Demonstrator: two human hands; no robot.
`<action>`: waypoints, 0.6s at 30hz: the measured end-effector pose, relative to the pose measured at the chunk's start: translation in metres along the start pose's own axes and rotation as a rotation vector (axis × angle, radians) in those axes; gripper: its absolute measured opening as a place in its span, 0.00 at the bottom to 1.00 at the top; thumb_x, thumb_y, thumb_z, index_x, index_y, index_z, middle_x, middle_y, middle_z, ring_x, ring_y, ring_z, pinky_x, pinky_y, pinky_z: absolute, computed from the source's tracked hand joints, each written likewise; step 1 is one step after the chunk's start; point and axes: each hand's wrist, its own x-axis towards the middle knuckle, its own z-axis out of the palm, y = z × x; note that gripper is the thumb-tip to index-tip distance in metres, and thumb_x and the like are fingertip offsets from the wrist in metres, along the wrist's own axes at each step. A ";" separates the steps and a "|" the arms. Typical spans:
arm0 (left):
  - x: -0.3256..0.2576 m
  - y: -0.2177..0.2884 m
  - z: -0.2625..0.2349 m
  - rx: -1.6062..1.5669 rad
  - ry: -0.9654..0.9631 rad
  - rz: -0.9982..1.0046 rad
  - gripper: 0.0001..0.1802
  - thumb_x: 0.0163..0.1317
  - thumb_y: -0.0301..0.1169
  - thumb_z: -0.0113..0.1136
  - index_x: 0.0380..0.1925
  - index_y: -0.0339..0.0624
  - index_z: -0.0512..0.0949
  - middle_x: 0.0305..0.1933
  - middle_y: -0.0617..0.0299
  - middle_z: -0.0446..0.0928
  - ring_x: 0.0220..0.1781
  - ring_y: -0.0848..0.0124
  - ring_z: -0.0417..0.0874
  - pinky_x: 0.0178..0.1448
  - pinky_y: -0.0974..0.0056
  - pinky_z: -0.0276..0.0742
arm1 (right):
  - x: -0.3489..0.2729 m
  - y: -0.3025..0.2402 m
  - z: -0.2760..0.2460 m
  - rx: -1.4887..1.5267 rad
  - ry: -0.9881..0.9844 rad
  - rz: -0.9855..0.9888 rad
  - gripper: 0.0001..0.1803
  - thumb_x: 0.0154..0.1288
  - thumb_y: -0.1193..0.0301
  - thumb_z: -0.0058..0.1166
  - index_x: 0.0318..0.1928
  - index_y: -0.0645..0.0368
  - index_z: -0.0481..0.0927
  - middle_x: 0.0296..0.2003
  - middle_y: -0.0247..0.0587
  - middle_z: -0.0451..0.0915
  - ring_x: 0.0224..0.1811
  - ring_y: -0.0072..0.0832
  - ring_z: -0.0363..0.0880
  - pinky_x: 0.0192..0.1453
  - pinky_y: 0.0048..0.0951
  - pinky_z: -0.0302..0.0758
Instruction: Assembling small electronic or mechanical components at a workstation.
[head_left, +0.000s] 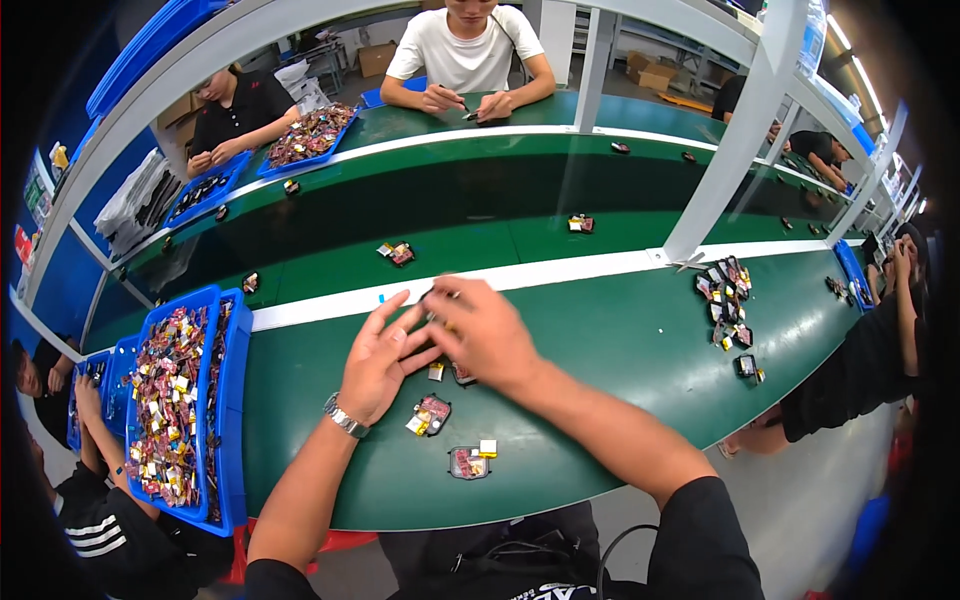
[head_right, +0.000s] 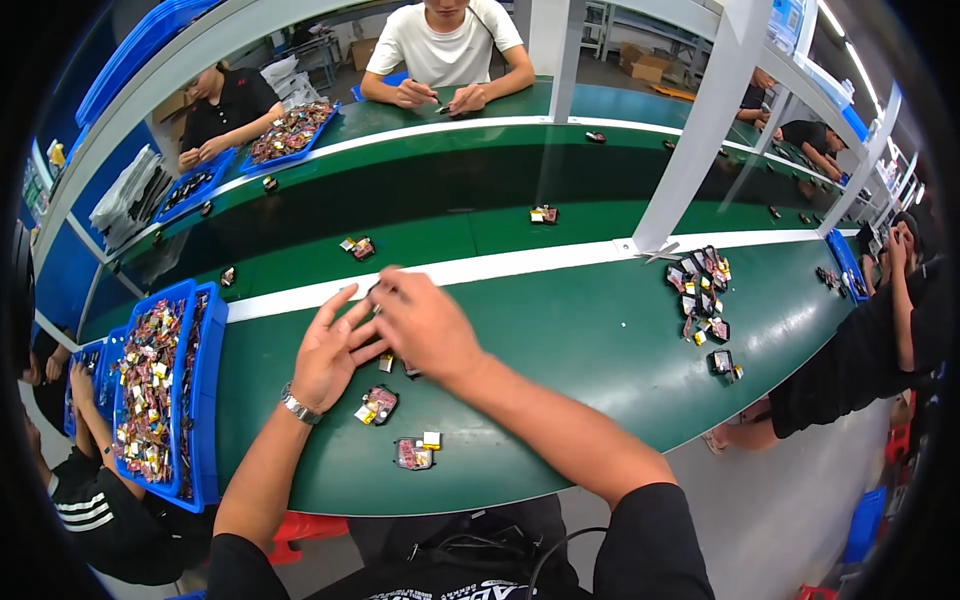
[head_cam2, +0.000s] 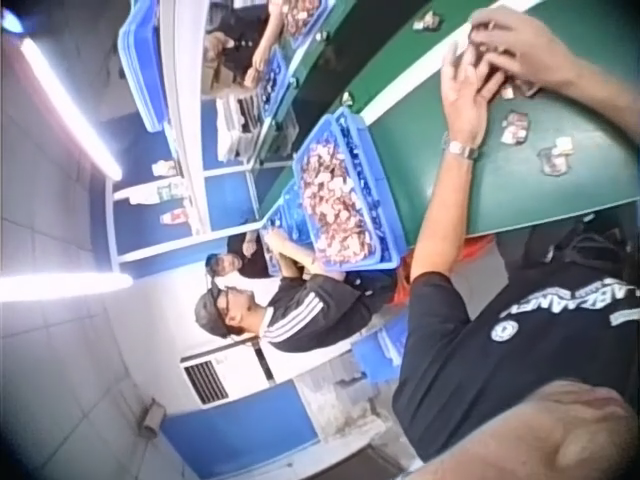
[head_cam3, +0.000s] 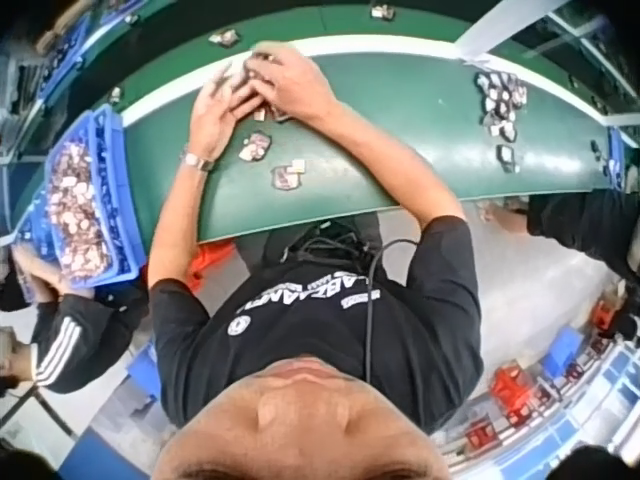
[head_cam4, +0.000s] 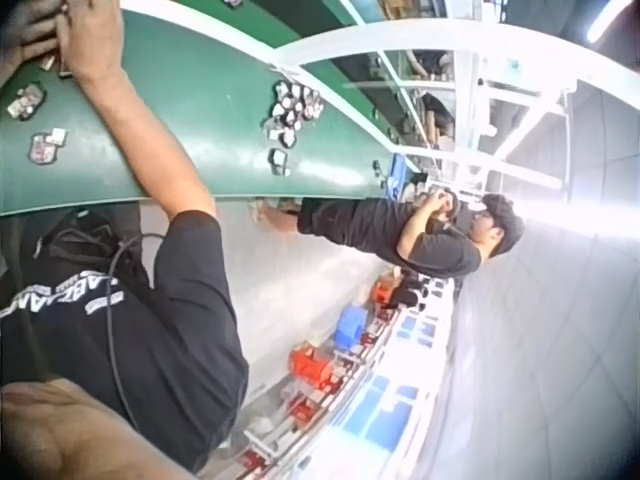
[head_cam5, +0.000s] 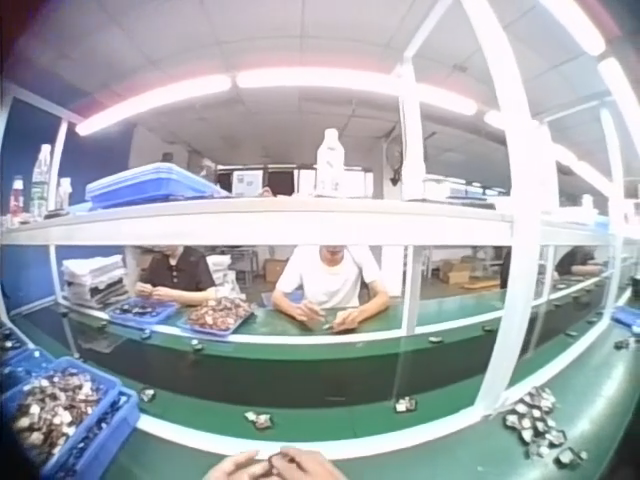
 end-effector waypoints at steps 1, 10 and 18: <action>-0.001 0.004 -0.001 -0.015 0.017 0.037 0.26 0.72 0.32 0.49 0.68 0.41 0.59 0.70 0.46 0.64 0.67 0.56 0.73 0.64 0.52 0.76 | 0.004 0.013 -0.010 0.012 -0.025 0.122 0.15 0.51 0.75 0.63 0.43 0.58 0.81 0.50 0.43 0.76 0.51 0.40 0.77 0.54 0.37 0.78; 0.000 0.027 -0.014 0.422 0.258 -0.026 0.11 0.70 0.28 0.51 0.49 0.36 0.74 0.51 0.51 0.80 0.53 0.64 0.83 0.55 0.62 0.81 | -0.030 0.249 -0.143 -0.581 0.176 0.636 0.11 0.53 0.67 0.65 0.35 0.59 0.85 0.42 0.45 0.82 0.43 0.42 0.81 0.52 0.40 0.77; 0.027 0.026 -0.030 0.665 0.144 0.039 0.07 0.69 0.26 0.52 0.43 0.36 0.77 0.48 0.56 0.81 0.47 0.71 0.82 0.50 0.66 0.80 | 0.002 0.202 -0.096 -0.827 0.026 0.693 0.30 0.60 0.48 0.60 0.43 0.67 0.78 0.44 0.56 0.78 0.50 0.51 0.76 0.55 0.46 0.74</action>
